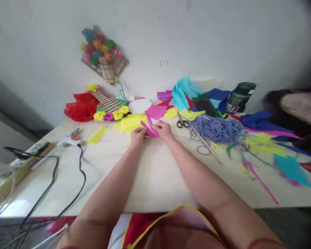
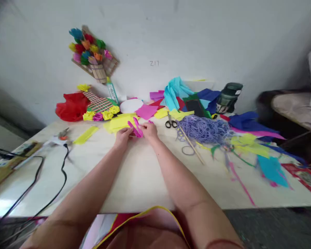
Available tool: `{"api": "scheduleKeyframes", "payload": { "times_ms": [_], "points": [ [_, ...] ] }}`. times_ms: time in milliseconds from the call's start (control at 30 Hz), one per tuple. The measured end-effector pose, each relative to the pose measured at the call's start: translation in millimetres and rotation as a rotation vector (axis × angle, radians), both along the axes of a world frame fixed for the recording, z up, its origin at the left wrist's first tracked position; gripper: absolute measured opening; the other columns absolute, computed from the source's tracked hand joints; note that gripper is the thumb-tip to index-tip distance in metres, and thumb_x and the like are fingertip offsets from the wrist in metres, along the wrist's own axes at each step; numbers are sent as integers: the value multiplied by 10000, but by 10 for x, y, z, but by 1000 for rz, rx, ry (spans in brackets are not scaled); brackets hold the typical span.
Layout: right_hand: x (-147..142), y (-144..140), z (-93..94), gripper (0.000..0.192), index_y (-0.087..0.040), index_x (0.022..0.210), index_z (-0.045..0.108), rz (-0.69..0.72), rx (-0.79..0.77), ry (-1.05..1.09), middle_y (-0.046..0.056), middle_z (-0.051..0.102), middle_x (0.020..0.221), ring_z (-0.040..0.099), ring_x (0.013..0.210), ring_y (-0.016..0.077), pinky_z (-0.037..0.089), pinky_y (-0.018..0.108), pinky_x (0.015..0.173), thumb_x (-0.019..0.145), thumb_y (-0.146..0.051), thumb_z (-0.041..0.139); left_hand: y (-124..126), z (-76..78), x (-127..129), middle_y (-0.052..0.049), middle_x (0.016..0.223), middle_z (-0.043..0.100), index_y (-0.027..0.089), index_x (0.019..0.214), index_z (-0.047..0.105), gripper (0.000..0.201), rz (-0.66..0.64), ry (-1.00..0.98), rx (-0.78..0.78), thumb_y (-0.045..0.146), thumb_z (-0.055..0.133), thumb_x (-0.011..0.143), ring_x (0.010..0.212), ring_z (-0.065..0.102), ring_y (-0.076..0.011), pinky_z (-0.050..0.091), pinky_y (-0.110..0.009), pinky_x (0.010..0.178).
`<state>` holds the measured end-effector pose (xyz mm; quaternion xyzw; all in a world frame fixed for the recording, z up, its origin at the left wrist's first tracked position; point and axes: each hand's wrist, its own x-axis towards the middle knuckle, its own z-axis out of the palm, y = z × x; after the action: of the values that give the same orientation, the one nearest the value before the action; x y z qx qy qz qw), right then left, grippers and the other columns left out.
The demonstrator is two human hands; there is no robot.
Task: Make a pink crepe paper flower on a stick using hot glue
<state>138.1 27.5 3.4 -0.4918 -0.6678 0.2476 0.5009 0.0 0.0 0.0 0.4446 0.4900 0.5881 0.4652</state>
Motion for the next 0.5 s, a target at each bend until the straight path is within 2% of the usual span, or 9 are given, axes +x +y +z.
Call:
{"api": "scheduleKeyframes", "payload": {
  "times_ms": [233,333,500],
  "points": [
    [2,-34,27,207,-162,606,669,11,-34,65,-2,628,582,560,611,133,441,273,703,728,-316,602,-44,89,-17,-27,563,622,139,627,595,336,-12,-86,13,426,751,551,549,603,-150,370,-218,465],
    [-6,-59,40,199,-167,600,665,54,-80,130,-16,617,558,554,593,124,446,275,717,702,-333,624,-65,133,-46,-28,619,640,140,667,616,335,-63,-167,23,422,763,559,590,606,-137,375,-206,482],
    [-25,-87,57,219,-177,554,629,148,-91,151,-24,588,519,534,567,117,446,286,714,697,-342,609,-64,135,-75,-43,692,663,140,713,650,318,-132,-191,55,419,756,604,682,620,-146,442,-222,575]
  ]
}}
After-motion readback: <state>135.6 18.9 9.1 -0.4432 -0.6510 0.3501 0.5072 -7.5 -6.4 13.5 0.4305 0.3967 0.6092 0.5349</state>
